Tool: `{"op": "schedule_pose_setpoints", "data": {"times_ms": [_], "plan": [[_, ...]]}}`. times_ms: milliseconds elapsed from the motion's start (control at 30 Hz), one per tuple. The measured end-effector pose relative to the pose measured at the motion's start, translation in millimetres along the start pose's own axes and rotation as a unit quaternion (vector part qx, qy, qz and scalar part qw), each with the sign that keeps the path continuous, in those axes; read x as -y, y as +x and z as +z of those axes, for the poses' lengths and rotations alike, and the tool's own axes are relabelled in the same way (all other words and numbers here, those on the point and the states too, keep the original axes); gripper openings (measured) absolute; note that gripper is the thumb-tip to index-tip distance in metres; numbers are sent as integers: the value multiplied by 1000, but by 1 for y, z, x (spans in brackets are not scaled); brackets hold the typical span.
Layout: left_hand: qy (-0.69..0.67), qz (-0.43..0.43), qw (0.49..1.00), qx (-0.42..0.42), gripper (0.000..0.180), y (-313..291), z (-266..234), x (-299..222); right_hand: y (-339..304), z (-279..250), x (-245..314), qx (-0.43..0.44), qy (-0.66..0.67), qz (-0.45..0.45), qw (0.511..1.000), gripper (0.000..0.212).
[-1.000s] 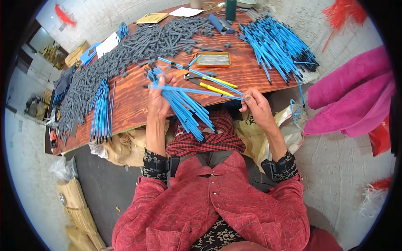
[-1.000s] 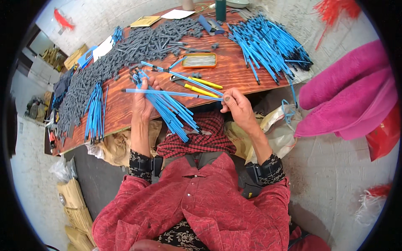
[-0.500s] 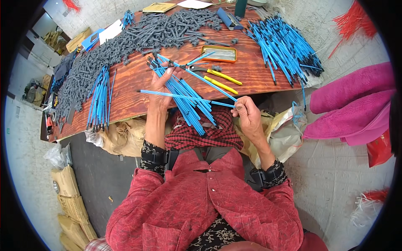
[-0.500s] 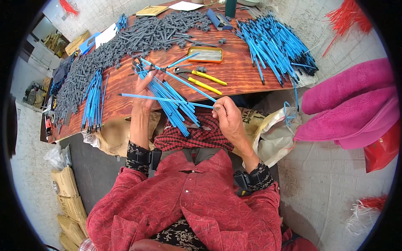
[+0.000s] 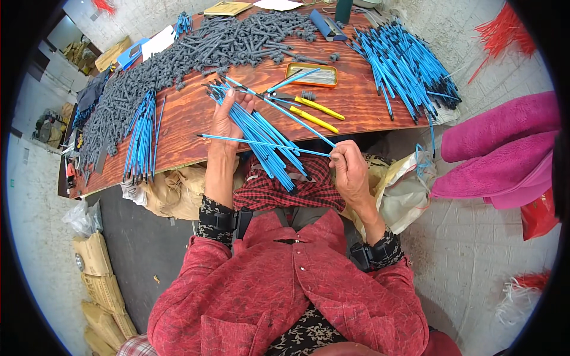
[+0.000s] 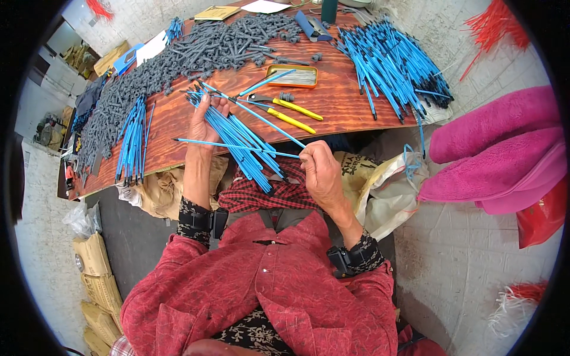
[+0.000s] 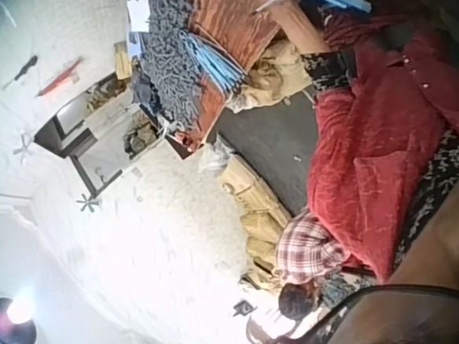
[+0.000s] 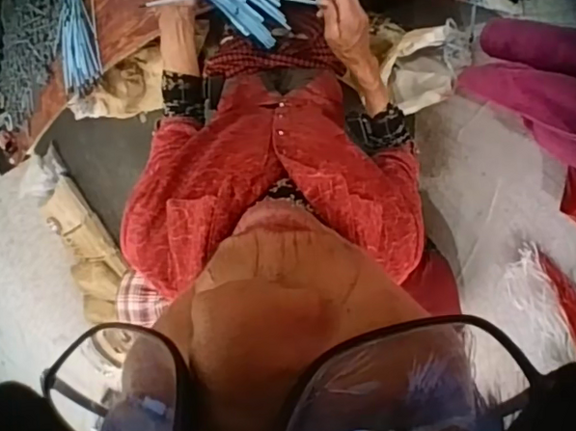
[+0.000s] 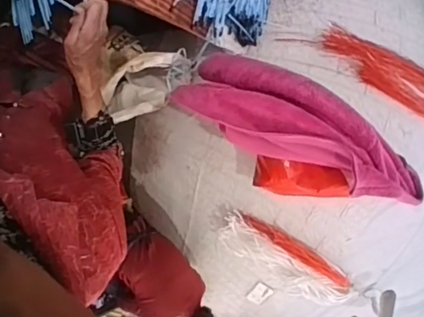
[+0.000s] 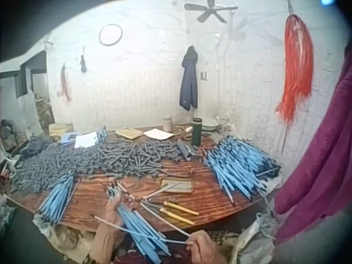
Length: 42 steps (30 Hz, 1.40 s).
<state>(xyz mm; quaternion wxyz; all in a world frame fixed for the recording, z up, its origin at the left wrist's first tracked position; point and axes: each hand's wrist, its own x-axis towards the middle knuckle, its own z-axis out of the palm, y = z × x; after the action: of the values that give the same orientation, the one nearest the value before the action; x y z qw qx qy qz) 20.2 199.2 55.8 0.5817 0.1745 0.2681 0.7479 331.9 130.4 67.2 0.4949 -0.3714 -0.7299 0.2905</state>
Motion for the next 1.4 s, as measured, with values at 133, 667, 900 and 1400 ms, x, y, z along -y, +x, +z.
{"op": "schedule_pose_setpoints", "data": {"times_ms": [133, 667, 900, 1400], "plan": [[-14, 8, 1000, 4, 18, 0, -2, 0, -2, -1, 0, -2, -17, -13, 1000, 10], [-39, -82, 995, 37, 38, -11, 8, -4, -7, 3, 1, -44, -93, -69, 992, 11], [-39, -73, 994, 69, 30, -6, -6, -5, -13, 8, 1, -36, -56, -9, 998, 11], [-39, -46, 997, 57, 24, -16, -2, -3, -25, 25, -1, -12, 36, 97, 995, 15]]}}
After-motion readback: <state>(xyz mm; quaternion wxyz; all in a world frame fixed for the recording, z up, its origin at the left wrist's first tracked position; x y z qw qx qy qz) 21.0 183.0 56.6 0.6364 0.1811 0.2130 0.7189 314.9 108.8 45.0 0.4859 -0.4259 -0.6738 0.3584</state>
